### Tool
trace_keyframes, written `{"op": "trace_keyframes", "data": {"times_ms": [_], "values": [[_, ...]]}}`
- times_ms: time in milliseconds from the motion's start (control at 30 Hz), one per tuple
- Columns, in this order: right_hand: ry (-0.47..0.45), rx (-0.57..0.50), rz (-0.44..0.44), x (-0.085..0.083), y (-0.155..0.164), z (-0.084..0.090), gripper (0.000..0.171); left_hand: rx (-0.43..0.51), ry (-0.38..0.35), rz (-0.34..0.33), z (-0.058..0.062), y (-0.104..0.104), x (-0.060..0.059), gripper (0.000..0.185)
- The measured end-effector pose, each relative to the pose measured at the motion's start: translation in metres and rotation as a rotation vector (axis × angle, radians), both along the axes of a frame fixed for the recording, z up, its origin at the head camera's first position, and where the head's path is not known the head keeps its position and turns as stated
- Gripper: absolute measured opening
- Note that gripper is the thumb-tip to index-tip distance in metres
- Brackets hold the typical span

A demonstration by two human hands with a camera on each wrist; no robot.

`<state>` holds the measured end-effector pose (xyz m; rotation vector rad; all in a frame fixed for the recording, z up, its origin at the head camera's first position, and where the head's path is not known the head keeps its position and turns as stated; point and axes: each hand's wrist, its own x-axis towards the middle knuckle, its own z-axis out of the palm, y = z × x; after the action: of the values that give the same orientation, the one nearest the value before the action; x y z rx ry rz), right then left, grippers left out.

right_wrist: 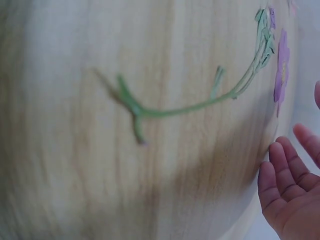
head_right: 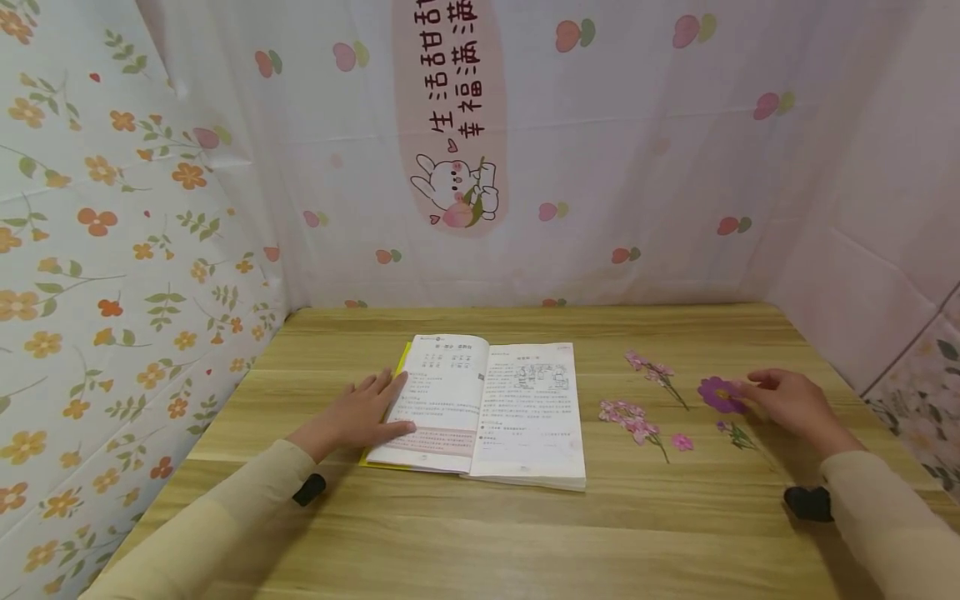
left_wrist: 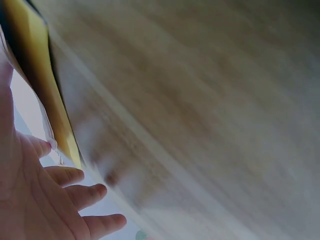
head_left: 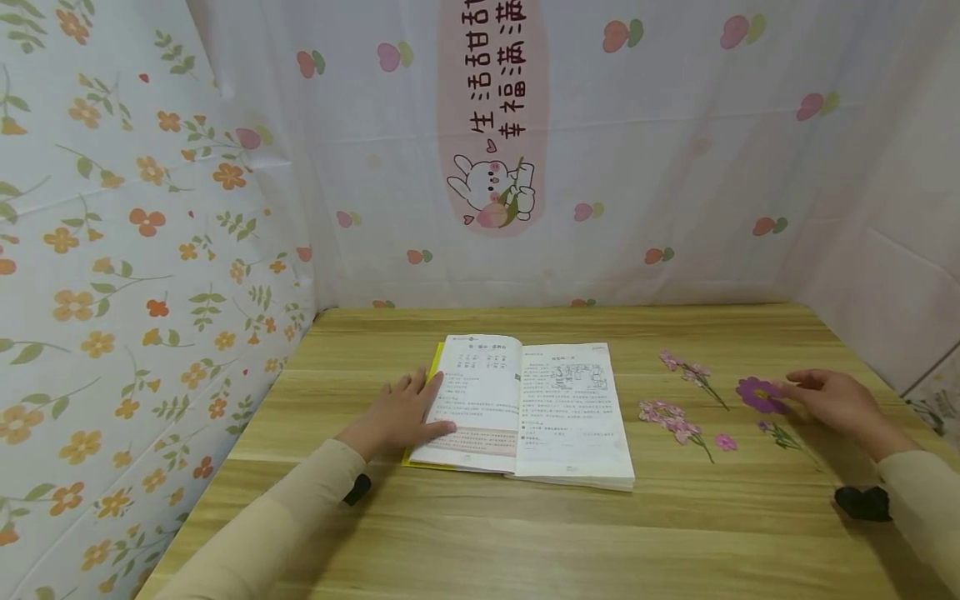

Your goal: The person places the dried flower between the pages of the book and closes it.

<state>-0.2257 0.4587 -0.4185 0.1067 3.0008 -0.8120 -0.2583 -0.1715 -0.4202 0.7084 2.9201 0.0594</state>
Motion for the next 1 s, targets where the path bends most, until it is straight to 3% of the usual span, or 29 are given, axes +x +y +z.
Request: {"op": "trace_keyframes", "data": {"times_ms": [300,700,1000], "values": [[0.014,-0.015,0.0,-0.001,0.005,-0.004,0.068,-0.054,0.011,-0.005,0.001,0.004,-0.001,0.094],[0.036,-0.105,-0.06,-0.001,-0.001,-0.01,0.066,-0.021,-0.06,0.047,-0.007,0.002,-0.001,0.094],[0.079,-0.075,-0.07,0.001,-0.005,-0.016,0.061,-0.041,-0.056,0.051,-0.008,0.006,-0.001,0.094]]}}
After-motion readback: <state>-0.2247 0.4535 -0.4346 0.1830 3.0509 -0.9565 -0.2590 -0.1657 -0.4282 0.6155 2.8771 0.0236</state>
